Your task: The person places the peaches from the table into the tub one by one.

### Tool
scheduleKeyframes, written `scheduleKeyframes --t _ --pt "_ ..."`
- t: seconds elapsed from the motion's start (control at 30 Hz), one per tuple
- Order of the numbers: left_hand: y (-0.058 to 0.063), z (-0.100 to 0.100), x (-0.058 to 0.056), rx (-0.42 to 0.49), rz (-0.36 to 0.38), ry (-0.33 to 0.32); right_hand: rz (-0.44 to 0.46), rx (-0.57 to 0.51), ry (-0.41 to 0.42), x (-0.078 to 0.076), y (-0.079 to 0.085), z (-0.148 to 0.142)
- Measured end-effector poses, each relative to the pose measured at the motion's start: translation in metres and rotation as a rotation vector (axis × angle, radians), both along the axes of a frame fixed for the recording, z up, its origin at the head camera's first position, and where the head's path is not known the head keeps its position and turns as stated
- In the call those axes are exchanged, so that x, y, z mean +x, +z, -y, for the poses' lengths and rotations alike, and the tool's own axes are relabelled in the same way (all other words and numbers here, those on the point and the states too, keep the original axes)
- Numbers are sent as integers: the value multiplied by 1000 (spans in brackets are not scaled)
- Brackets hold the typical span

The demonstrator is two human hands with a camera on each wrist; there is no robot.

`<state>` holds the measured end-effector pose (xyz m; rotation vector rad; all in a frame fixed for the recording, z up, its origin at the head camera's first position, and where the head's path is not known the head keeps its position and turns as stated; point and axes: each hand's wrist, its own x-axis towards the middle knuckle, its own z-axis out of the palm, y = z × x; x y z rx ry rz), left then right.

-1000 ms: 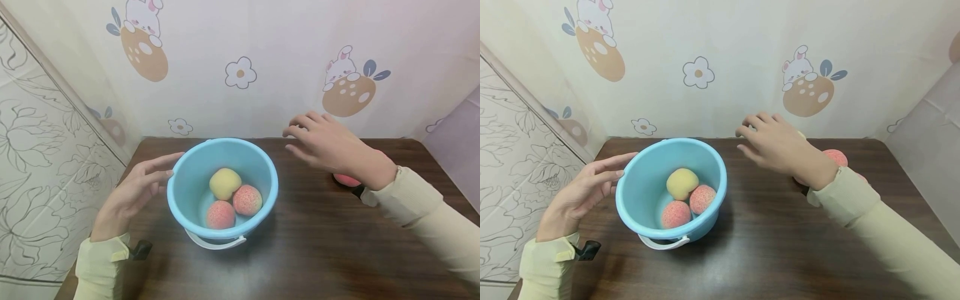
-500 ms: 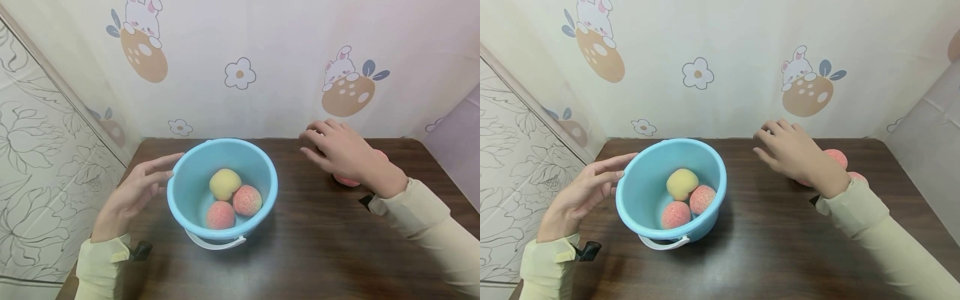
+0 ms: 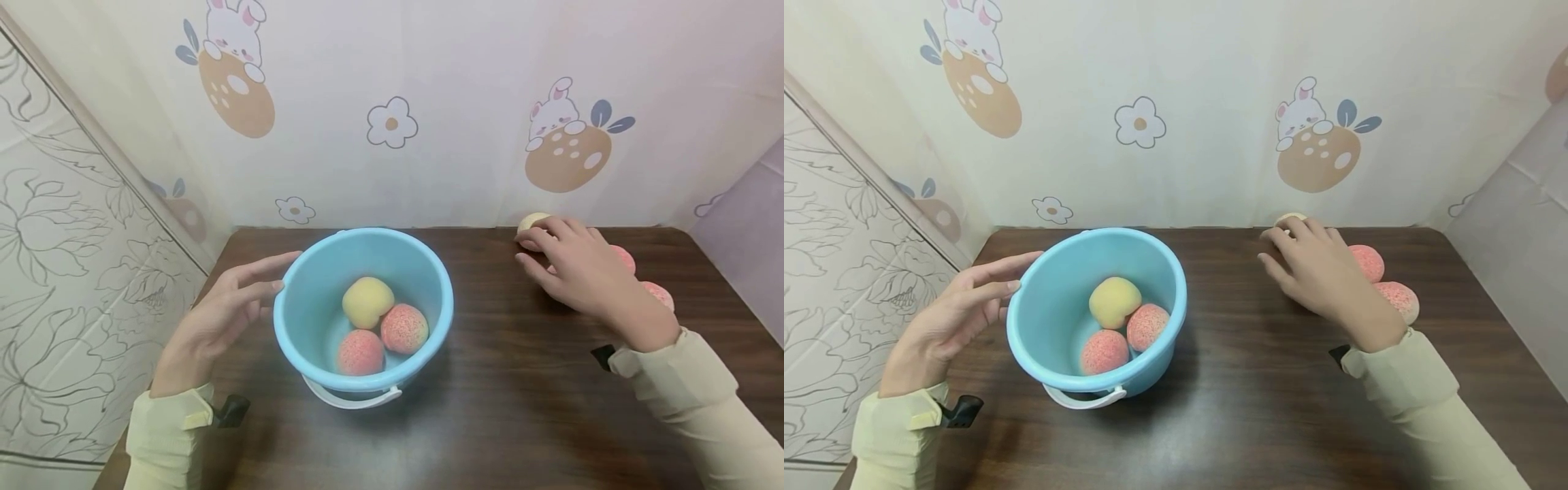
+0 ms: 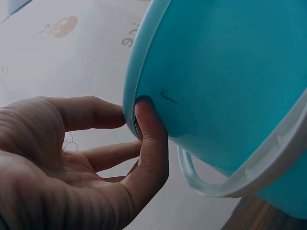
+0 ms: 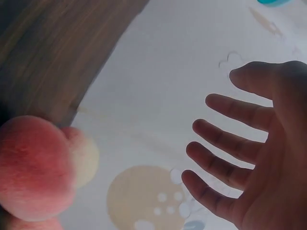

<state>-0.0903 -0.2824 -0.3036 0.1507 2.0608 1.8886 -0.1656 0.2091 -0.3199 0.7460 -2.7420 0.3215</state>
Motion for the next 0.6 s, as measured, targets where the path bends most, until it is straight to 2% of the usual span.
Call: scheduleKeyframes --t 0.33,0.6 --pt "-2 1 -3 25 -4 -4 -3 -43 -83 4 -16 -21" --pt "-6 2 -5 101 -25 -36 16 4 -133 0 -31 -34"
